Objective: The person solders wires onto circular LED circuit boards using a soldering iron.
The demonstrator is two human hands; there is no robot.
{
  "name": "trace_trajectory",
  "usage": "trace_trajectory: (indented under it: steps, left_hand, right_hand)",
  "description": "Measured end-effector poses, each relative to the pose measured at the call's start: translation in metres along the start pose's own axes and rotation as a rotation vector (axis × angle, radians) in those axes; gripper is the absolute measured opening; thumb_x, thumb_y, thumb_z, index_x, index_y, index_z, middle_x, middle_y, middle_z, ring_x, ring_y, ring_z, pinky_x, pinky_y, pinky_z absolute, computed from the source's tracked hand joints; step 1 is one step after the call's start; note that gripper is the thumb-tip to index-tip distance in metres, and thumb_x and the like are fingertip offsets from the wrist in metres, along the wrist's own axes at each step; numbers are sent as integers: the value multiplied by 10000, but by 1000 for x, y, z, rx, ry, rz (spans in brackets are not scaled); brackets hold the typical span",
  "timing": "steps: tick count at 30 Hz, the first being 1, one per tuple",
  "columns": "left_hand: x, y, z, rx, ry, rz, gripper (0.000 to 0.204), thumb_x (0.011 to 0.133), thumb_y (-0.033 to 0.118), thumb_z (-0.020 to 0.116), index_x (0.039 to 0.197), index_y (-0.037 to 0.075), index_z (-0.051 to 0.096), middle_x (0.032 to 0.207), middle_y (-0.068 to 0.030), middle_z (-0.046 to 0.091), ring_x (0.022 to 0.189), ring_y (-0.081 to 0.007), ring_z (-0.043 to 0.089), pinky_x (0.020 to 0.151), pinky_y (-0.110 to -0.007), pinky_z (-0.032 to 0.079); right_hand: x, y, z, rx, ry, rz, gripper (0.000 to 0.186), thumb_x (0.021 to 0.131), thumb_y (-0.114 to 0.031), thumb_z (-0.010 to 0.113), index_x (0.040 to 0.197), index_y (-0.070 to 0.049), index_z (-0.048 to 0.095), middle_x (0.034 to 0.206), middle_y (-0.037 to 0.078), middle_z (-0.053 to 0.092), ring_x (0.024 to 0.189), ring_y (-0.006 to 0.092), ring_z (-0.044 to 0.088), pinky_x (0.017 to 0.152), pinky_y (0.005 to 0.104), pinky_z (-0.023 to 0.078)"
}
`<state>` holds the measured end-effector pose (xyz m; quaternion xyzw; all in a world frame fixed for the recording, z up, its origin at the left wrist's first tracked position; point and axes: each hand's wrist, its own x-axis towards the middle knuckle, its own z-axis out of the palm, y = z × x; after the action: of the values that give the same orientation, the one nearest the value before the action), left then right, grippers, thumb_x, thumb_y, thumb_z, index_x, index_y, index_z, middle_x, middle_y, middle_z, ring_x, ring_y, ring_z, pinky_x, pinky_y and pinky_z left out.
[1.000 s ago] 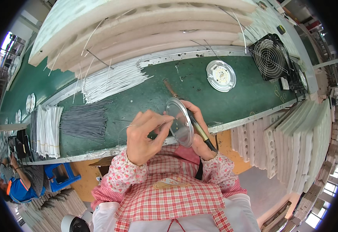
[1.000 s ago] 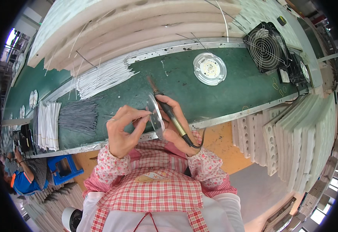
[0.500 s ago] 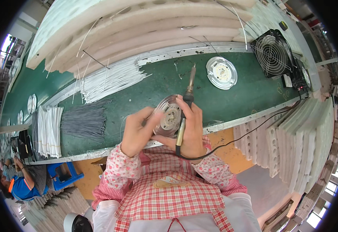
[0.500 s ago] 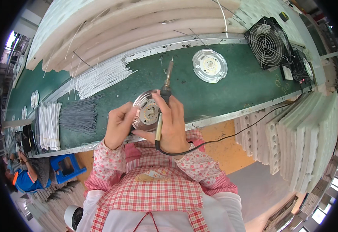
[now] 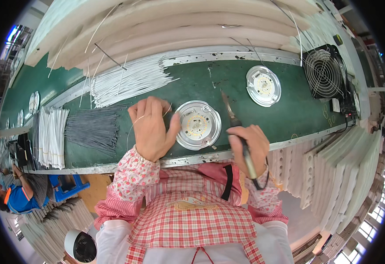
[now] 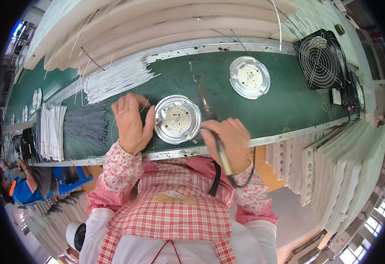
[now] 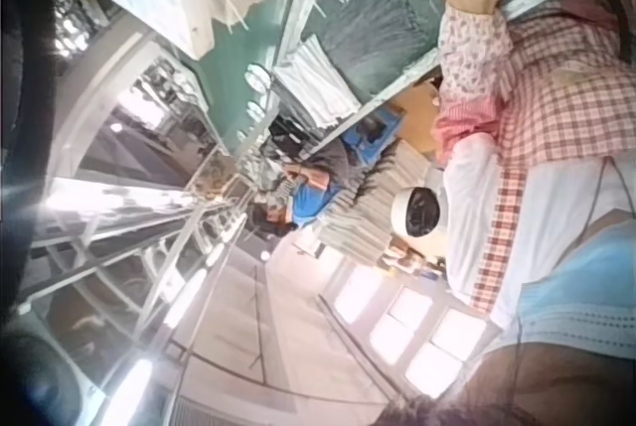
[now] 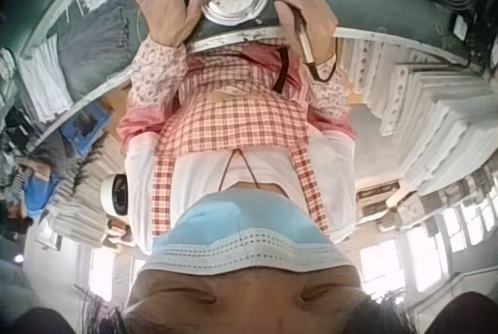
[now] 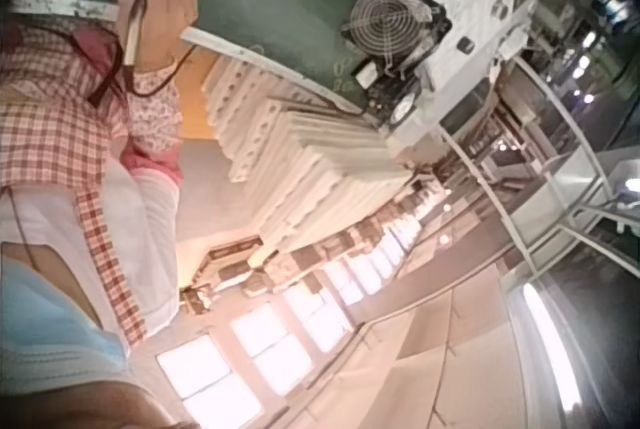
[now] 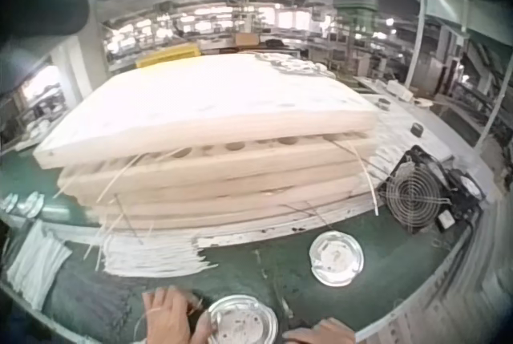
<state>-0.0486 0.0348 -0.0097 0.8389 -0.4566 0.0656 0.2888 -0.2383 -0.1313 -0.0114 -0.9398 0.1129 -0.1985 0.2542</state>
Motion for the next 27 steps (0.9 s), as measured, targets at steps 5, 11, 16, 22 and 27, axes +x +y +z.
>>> trace_trajectory:
  steps: [5, 11, 16, 22, 27]
  left_hand:
    - [-6, 4, -10, -101, -18, 95, 149, 777, 56, 584, 912, 31, 525, 898, -116, 541, 893, -322, 516, 847, -451, 344]
    - [-3, 6, -3, -220, -229, 219, 150, 806, 64, 625, 944, 45, 567, 1089, -115, 542, 1070, -341, 504, 910, -462, 355]
    - [4, 7, -3, -204, -273, 213, 142, 804, 77, 637, 927, 41, 576, 1106, -136, 524, 1080, -342, 487, 901, -455, 357]
    - [13, 9, 0, -122, -364, 237, 161, 768, 70, 639, 915, 21, 598, 1086, -144, 512, 1090, -339, 479, 911, -454, 363]
    - [19, 14, 5, -79, -338, 284, 173, 753, 72, 638, 913, 15, 608, 1078, -153, 525, 1100, -340, 480, 932, -456, 365]
  right_hand:
    - [9, 8, -17, 473, 45, -3, 209, 792, -32, 649, 987, -31, 725, 641, 74, 603, 499, 194, 533, 473, 319, 402]
    - [23, 10, -14, 527, -56, -85, 170, 773, -52, 658, 922, -31, 736, 579, 71, 561, 482, 206, 519, 467, 335, 398]
    - [25, 12, -15, 498, -89, -122, 178, 761, -48, 655, 918, -31, 737, 580, 77, 558, 483, 223, 518, 466, 348, 396]
    - [27, 12, -19, 532, -140, -62, 192, 792, -46, 636, 957, -22, 731, 663, 106, 619, 528, 244, 566, 507, 345, 439]
    - [20, 10, -19, 655, -201, 132, 200, 856, -72, 599, 994, 14, 715, 791, 144, 688, 620, 223, 640, 593, 315, 497]
